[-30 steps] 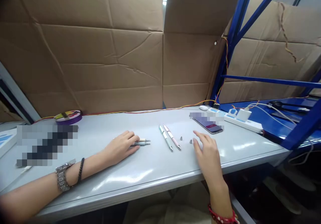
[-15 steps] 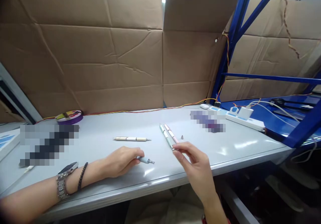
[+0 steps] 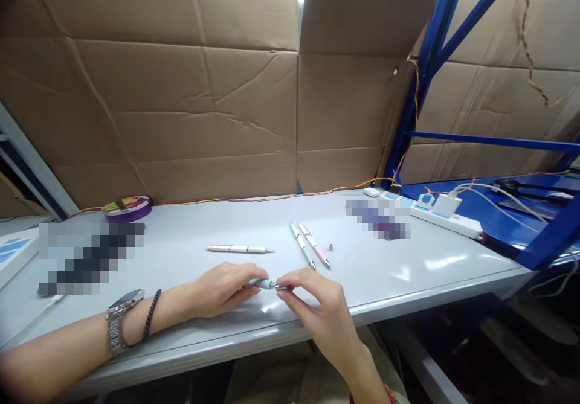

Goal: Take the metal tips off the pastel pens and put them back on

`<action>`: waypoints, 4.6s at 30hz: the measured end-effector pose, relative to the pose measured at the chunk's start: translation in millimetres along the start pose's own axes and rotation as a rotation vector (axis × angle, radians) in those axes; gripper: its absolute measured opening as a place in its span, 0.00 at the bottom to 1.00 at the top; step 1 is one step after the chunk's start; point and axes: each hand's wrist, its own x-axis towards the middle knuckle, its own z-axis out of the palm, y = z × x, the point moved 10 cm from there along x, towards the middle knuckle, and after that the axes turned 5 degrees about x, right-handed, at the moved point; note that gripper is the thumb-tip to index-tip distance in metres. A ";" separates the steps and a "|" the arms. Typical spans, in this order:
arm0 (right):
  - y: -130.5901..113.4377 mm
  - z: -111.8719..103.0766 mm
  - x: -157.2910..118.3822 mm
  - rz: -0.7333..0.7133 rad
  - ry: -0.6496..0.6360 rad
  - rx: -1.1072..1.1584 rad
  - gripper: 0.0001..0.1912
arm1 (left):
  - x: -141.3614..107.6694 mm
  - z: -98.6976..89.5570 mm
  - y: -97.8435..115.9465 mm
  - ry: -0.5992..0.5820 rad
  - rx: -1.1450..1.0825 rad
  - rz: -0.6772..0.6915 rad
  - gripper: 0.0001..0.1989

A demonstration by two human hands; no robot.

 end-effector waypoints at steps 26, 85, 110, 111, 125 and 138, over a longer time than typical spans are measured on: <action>15.8 17.9 5.3 0.084 -0.086 -0.138 0.11 | -0.9 16.2 -14.8 -0.159 0.021 -0.150 0.10; 67.5 -91.7 4.0 0.268 0.501 -0.090 0.10 | -4.7 -17.9 -59.0 0.104 0.370 -0.333 0.14; 101.0 -65.1 14.7 0.317 0.104 -0.672 0.14 | -7.3 9.0 -69.4 -0.108 0.388 -0.394 0.13; 100.7 -65.4 15.0 0.323 0.102 -0.668 0.13 | -7.1 8.9 -69.3 -0.110 0.384 -0.396 0.12; 90.1 -74.9 14.2 0.362 0.228 -0.524 0.09 | -7.3 12.7 -70.8 -0.129 0.337 -0.400 0.10; 84.7 -66.5 16.2 0.360 0.172 -0.405 0.11 | -6.3 13.1 -69.4 -0.135 0.303 -0.389 0.11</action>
